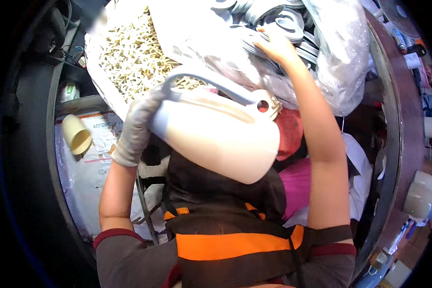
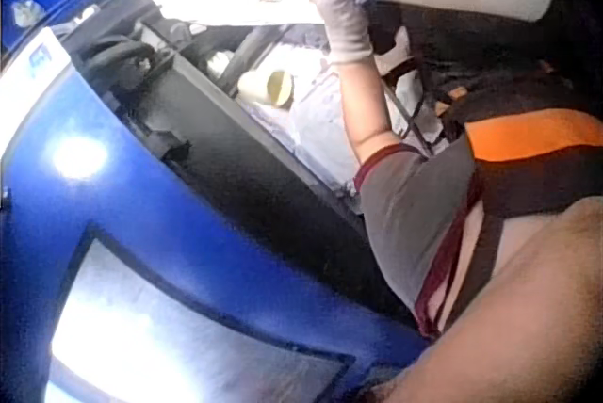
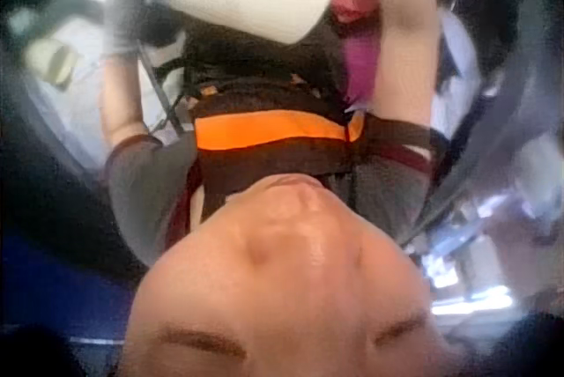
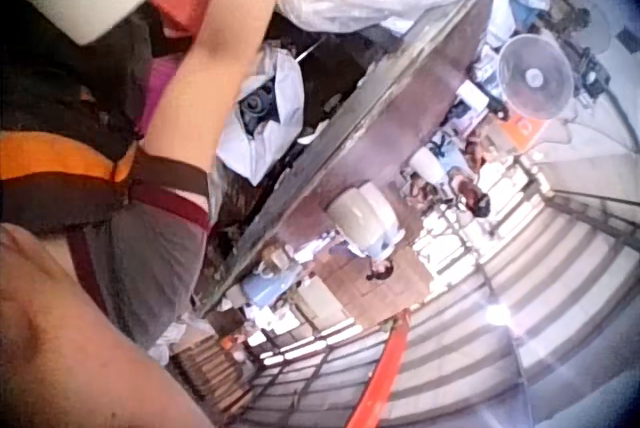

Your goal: The person repeatedly assembles white plastic pitchers by picking up a pitcher body, inserting a yellow filter, and screwing on a gray lid. They handle multiple units one at a time in a cluttered workspace with bags of parts and other materials nearby.

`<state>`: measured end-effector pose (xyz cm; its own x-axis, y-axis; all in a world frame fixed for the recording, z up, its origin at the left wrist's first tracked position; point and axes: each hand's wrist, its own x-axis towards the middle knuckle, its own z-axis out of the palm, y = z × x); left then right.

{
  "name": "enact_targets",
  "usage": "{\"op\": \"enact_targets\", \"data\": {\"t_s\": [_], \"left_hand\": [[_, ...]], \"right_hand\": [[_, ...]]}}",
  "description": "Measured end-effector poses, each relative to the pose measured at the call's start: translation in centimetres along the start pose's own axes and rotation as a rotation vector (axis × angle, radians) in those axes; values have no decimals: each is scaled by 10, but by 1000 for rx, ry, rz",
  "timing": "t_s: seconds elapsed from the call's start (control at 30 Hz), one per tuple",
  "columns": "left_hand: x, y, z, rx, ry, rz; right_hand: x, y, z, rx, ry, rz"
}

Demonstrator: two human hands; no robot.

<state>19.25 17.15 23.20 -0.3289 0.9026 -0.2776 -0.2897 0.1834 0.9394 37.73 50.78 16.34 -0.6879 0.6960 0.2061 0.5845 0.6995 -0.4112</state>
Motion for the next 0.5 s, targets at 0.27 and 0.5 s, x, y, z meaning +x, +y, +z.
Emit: {"op": "enact_targets", "data": {"t_s": [0.27, 0.5], "left_hand": [[1, -59, -65, -676, 381, 48], [1, -53, -45, -858, 341, -43]], "right_hand": [[5, 22, 51, 198, -117, 367], [-53, -27, -5, 875, 26, 303]]}}
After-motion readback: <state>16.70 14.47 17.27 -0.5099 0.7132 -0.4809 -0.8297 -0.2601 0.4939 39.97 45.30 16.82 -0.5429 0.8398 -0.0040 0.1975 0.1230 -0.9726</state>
